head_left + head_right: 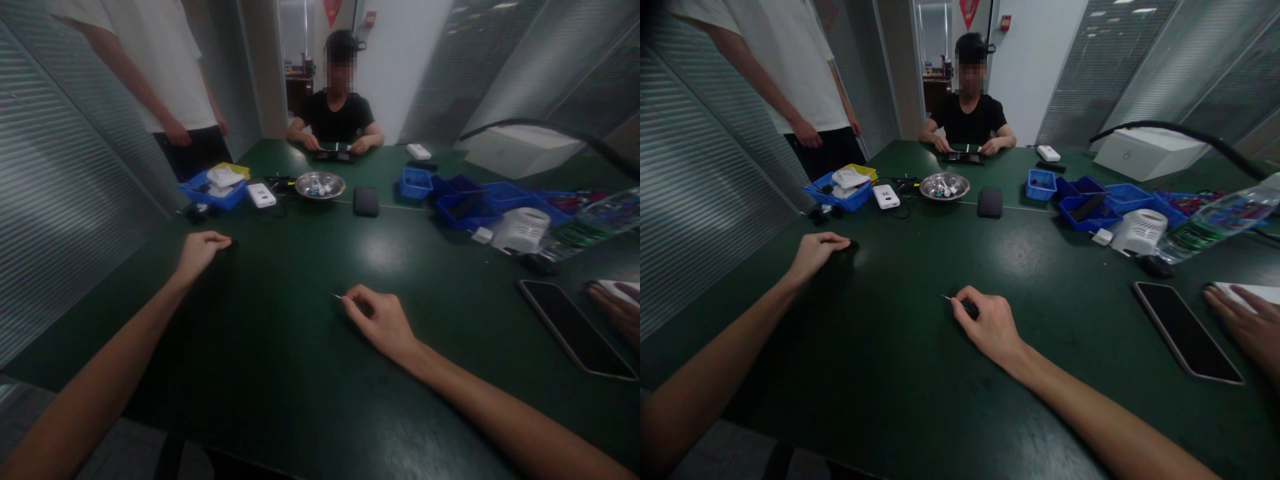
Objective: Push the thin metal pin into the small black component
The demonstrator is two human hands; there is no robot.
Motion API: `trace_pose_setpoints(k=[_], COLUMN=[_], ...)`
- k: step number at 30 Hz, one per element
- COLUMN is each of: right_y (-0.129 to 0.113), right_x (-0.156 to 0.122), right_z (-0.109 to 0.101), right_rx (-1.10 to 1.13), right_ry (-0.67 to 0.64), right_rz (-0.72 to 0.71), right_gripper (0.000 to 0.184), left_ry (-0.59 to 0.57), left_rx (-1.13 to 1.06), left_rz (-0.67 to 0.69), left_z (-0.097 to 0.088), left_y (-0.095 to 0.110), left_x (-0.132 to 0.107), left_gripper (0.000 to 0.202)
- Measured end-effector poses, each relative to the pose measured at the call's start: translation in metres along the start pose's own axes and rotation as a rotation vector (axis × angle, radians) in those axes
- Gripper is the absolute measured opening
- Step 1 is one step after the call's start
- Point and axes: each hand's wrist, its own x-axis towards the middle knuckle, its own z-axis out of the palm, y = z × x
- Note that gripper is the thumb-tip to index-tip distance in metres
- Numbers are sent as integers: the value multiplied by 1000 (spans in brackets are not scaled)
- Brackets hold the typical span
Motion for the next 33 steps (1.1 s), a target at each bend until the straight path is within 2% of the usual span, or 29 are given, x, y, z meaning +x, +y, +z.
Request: trace_pose_setpoints(k=[4, 7, 11, 13, 16, 19, 24, 26, 29, 33], right_y=[0, 1, 0, -1, -2, -1, 0, 0, 0, 0], right_x=[0, 1, 1, 1, 1, 1, 1, 1, 1, 1], right_z=[0, 1, 1, 1, 0, 1, 3, 4, 5, 4], right_rx=[12, 6, -9, -4, -6, -19, -73, -81, -82, -86], right_ry=[-5, -7, -2, -3, -2, -13, -8, 1, 3, -2], right_rz=[-4, 1, 0, -1, -8, -30, -65, -70, -78, -97], right_gripper=[32, 31, 31, 32, 32, 32, 28, 26, 25, 23], left_ry=[51, 35, -6, -10, -25, -109, -386, -507, -605, -619], left_rx=[423, 623, 829, 865, 783, 597, 287, 162, -26, -118], left_rz=[238, 378, 414, 410, 459, 580, 895, 960, 939, 828], left_z=[0, 5, 10, 10, 10, 20, 64, 82, 98, 100], left_y=[13, 23, 27, 26, 27, 40, 87, 104, 118, 119], left_x=[-16, -28, -35, -35, -35, -45, -93, -115, -137, -143], left_gripper=[32, 37, 41, 41, 40, 34, 25, 21, 15, 13])
